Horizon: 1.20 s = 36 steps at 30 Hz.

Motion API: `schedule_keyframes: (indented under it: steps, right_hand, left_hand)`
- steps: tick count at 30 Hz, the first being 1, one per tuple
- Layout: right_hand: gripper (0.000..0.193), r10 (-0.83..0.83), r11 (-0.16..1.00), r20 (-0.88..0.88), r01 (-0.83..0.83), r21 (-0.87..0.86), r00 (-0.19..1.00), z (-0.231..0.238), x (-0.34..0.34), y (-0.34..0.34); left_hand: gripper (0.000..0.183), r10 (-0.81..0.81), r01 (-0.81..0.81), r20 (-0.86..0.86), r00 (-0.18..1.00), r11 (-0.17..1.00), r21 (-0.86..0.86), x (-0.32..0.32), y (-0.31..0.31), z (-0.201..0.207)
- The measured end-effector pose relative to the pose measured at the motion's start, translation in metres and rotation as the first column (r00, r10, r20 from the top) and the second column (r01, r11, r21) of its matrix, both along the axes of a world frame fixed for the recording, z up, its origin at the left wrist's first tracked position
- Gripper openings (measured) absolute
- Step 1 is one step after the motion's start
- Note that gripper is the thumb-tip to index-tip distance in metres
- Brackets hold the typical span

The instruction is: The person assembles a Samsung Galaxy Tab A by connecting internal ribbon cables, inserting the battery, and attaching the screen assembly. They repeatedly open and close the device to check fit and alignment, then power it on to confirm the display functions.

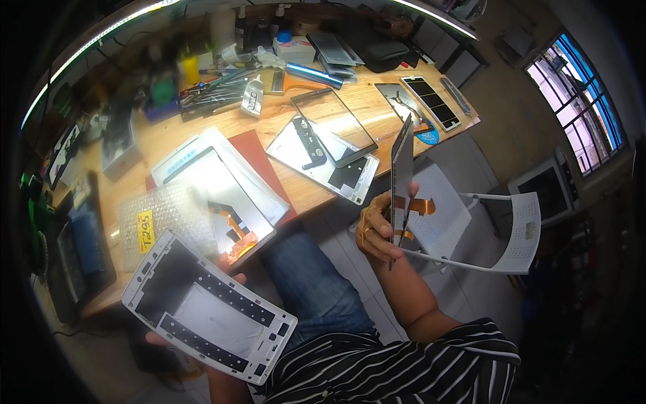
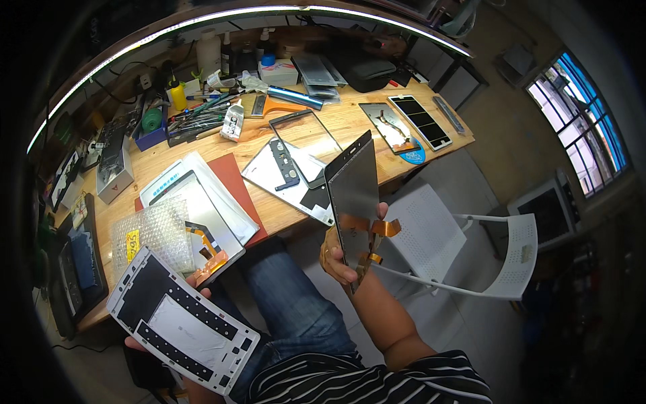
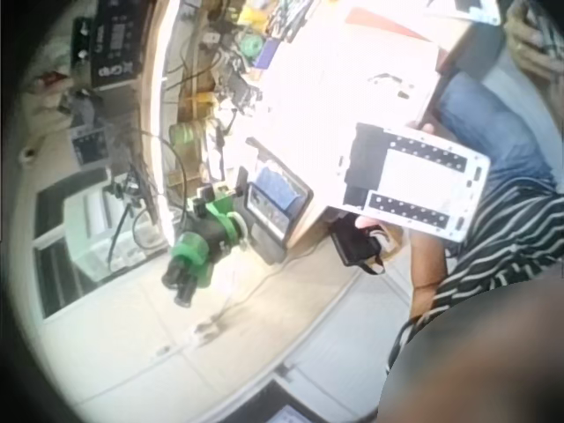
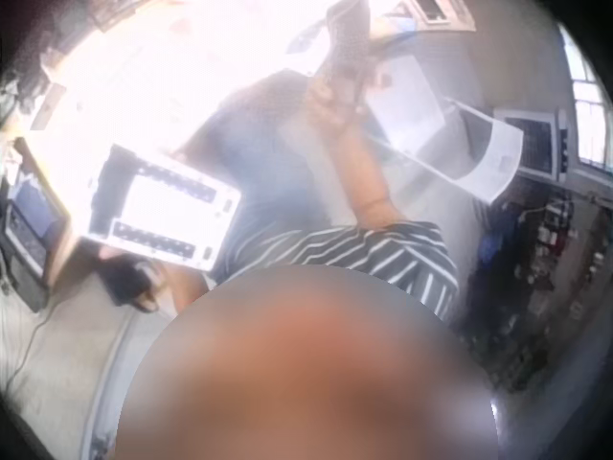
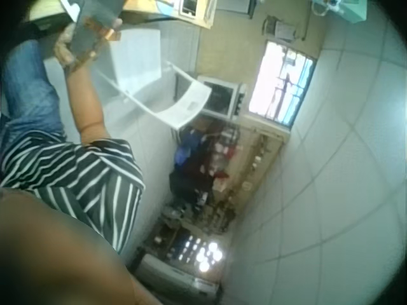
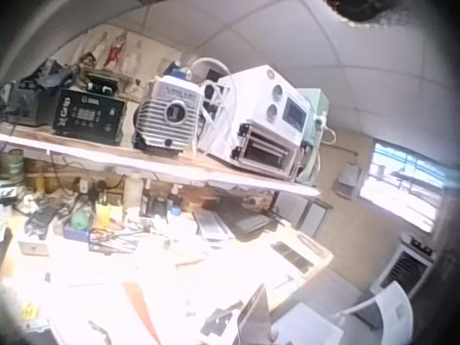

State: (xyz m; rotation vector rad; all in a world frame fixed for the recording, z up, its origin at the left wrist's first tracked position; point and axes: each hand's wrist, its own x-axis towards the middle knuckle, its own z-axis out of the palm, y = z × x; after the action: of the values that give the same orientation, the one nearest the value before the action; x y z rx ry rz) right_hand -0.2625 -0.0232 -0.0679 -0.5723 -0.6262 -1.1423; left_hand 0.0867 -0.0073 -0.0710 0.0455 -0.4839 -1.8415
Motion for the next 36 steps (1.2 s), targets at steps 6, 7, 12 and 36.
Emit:
schedule_keyframes:
  steps: [6, 7, 12, 36]
  right_hand:
    - [0.072, 0.136, 0.986, -0.051, -0.140, -0.089, 0.989, 0.002, -0.003, -0.014]
    - [0.072, 0.146, 0.984, -0.043, -0.150, -0.097, 0.988, 0.002, -0.002, -0.014]
    - [0.083, 0.065, 0.996, 0.070, -0.061, -0.064, 0.995, 0.002, 0.004, -0.009]
    - [0.092, -0.029, 0.999, -0.196, 0.036, 0.033, 0.980, 0.011, -0.006, -0.003]
  left_hand:
    - [0.130, -0.024, 0.023, -0.037, 0.999, 0.999, -0.032, 0.000, 0.000, -0.005]
    - [0.130, -0.031, 0.030, -0.042, 0.999, 0.999, -0.034, 0.000, 0.000, -0.005]
    - [0.130, -0.041, 0.040, -0.032, 0.999, 0.999, -0.029, -0.002, -0.001, -0.002]
    - [0.128, 0.034, -0.031, 0.069, 0.997, 0.999, -0.045, -0.012, -0.004, 0.005]
